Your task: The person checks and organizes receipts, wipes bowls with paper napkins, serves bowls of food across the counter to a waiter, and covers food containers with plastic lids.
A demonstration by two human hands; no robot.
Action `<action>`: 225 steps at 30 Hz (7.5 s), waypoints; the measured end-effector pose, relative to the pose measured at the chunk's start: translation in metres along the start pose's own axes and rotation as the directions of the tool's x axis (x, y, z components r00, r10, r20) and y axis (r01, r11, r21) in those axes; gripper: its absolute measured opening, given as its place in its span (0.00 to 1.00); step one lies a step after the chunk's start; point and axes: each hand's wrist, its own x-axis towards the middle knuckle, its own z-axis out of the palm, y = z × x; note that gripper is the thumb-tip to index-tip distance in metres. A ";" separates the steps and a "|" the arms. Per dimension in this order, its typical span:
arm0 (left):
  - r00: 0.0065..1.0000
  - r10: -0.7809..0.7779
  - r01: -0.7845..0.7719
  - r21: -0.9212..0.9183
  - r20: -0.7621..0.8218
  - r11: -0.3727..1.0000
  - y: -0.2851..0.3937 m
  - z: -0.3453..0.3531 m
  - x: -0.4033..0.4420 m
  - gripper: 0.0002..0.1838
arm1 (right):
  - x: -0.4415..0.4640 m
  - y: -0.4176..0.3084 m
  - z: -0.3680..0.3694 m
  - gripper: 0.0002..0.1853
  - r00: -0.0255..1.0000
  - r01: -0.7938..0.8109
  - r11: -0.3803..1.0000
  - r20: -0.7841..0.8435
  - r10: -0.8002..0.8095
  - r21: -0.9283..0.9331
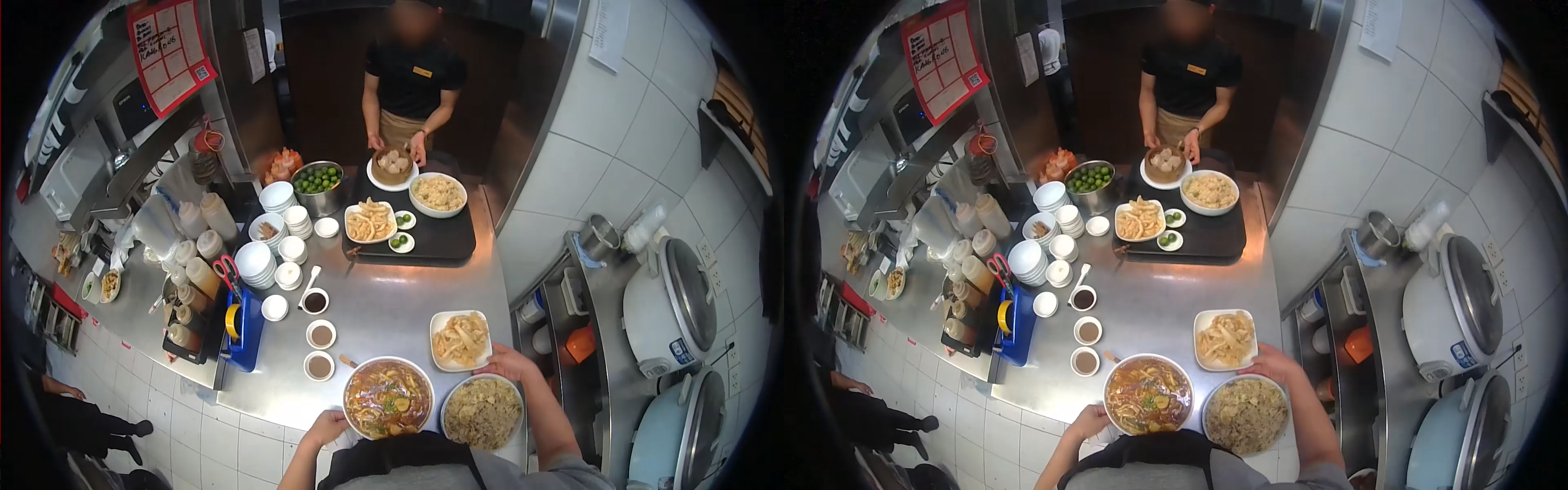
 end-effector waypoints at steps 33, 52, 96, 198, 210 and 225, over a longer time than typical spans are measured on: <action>0.995 0.029 -0.048 0.212 0.091 0.976 0.008 -0.009 0.010 0.13 | -0.097 0.134 0.000 0.22 0.693 0.497 0.865 -0.566 -0.445 -0.071; 0.973 0.210 -0.202 0.086 -0.097 0.976 -0.030 -0.029 -0.002 0.14 | -0.035 0.037 -0.031 0.30 0.646 0.537 0.779 -0.437 -0.627 -0.324; 0.850 0.446 -0.523 -0.348 -0.281 0.778 -0.068 -0.323 -0.161 0.17 | 0.144 -0.045 0.739 0.13 0.284 0.926 -0.297 0.949 0.138 -0.234; 0.197 0.978 -0.942 0.261 -0.074 0.210 0.272 -0.940 -0.096 0.26 | 0.392 0.112 0.913 0.09 0.501 0.403 -0.074 0.287 -0.816 -0.912; -0.047 0.850 -0.991 -0.083 -0.525 -0.107 0.331 -0.986 -0.151 0.21 | 0.385 0.106 0.920 0.07 0.503 0.391 -0.117 0.318 -0.804 -0.913; 0.020 0.903 -0.976 -0.206 -0.429 -0.076 0.321 -0.986 -0.151 0.15 | 0.391 0.111 0.915 0.09 0.489 0.372 -0.092 0.279 -0.827 -0.924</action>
